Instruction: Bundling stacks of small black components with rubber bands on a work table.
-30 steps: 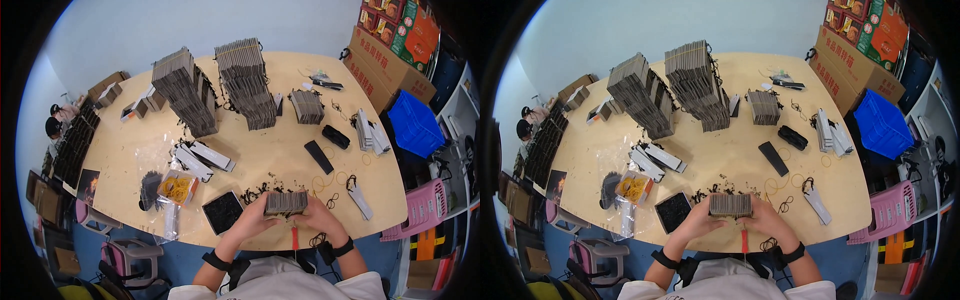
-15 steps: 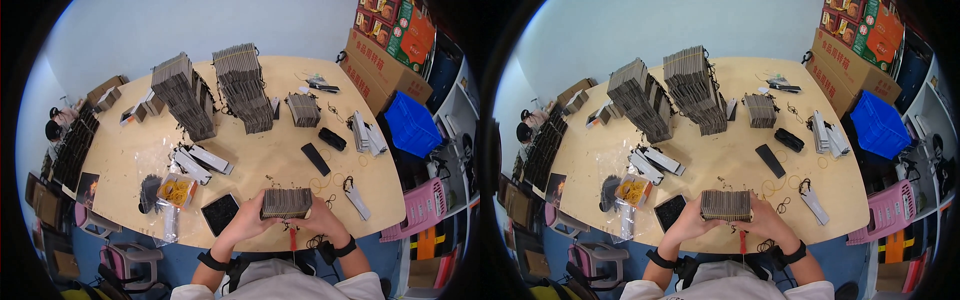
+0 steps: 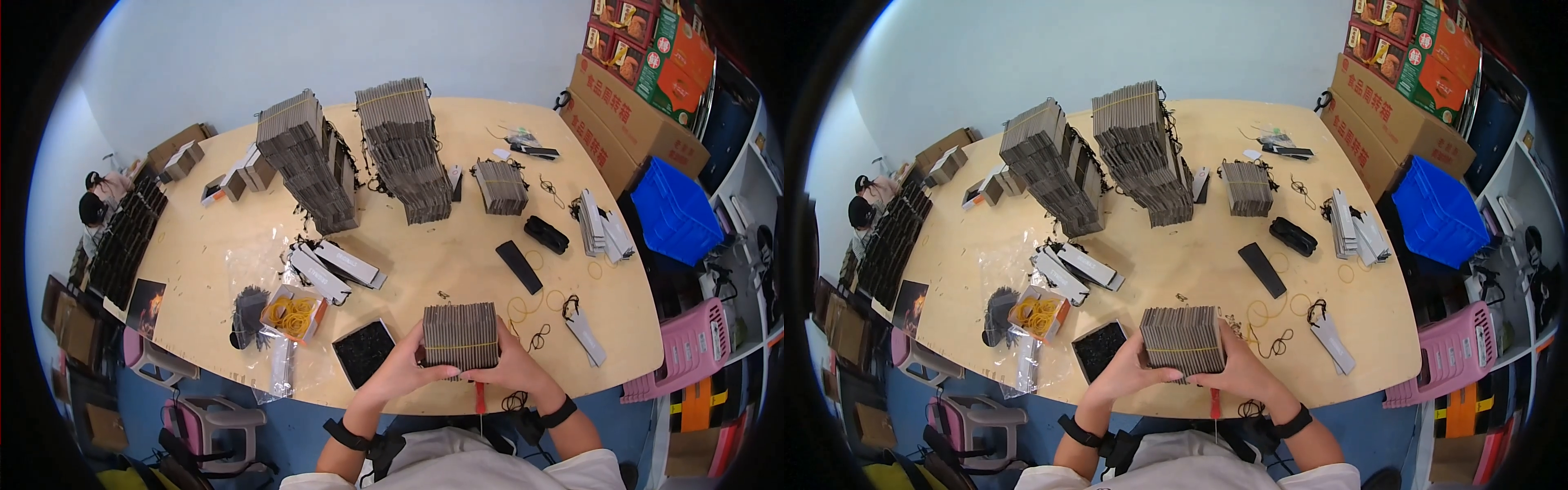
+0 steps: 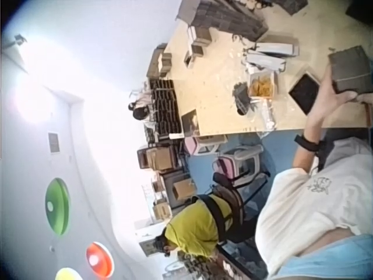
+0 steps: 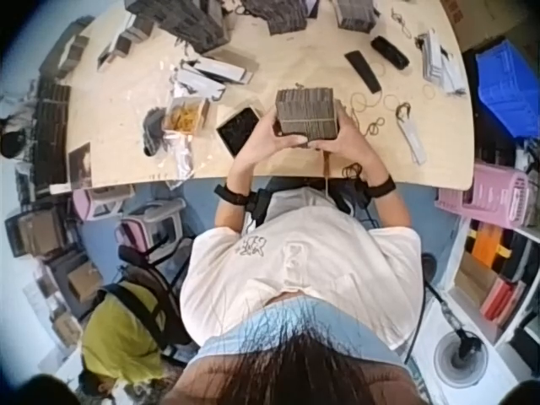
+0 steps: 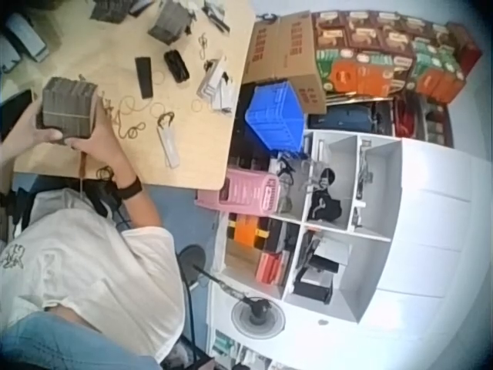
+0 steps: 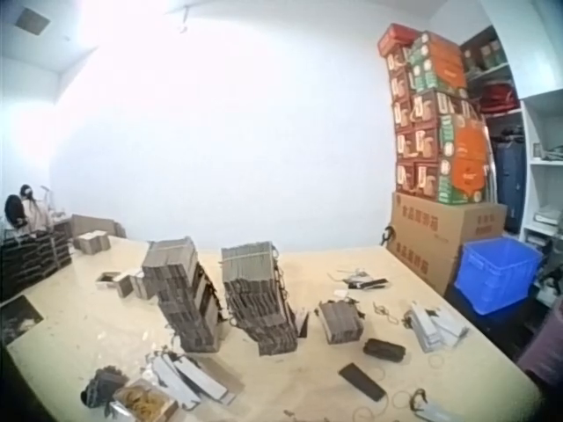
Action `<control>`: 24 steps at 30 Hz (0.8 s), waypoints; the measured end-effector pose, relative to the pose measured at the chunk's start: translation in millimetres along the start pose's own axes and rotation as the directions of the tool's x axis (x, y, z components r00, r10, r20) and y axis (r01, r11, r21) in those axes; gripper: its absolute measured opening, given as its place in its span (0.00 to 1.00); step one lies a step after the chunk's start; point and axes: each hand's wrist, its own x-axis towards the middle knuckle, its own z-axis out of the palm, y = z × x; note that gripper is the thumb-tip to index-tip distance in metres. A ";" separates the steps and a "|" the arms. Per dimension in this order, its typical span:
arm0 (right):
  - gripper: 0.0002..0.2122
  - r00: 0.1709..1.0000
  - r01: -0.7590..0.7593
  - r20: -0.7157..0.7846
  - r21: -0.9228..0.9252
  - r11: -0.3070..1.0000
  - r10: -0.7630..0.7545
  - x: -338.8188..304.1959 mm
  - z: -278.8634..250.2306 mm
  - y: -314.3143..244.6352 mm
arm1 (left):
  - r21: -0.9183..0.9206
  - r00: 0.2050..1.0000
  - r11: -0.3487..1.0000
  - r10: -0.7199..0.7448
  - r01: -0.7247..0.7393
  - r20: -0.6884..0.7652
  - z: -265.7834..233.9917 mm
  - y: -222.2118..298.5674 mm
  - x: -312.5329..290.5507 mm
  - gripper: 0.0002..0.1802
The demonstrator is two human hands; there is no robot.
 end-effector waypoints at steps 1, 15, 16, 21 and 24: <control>0.42 1.000 -0.017 0.008 0.006 1.000 0.017 0.1 0.3 -0.4 | -0.001 1.000 1.000 0.002 -0.002 -0.004 -0.9 -5.2 -0.3 0.36; 0.26 0.984 0.177 0.004 -0.120 0.977 -0.178 -0.6 -14.9 15.8 | 0.355 0.984 0.923 0.174 -0.152 -0.031 -4.1 -33.5 -4.1 0.33; 0.25 0.975 0.219 0.013 -0.196 0.956 -0.221 0.4 -16.1 16.1 | 0.354 0.985 0.924 0.168 -0.147 -0.030 -6.7 -31.9 -4.9 0.33; 0.23 0.990 0.142 0.048 -0.200 0.969 -0.135 1.1 -19.3 15.6 | 0.584 0.975 0.786 0.217 -0.203 0.048 -8.9 -21.0 -2.1 0.31; 0.22 0.996 0.013 0.093 -0.196 0.981 0.005 0.3 -23.3 19.5 | 0.582 0.990 0.802 0.132 -0.135 0.048 -9.0 -15.1 -2.0 0.29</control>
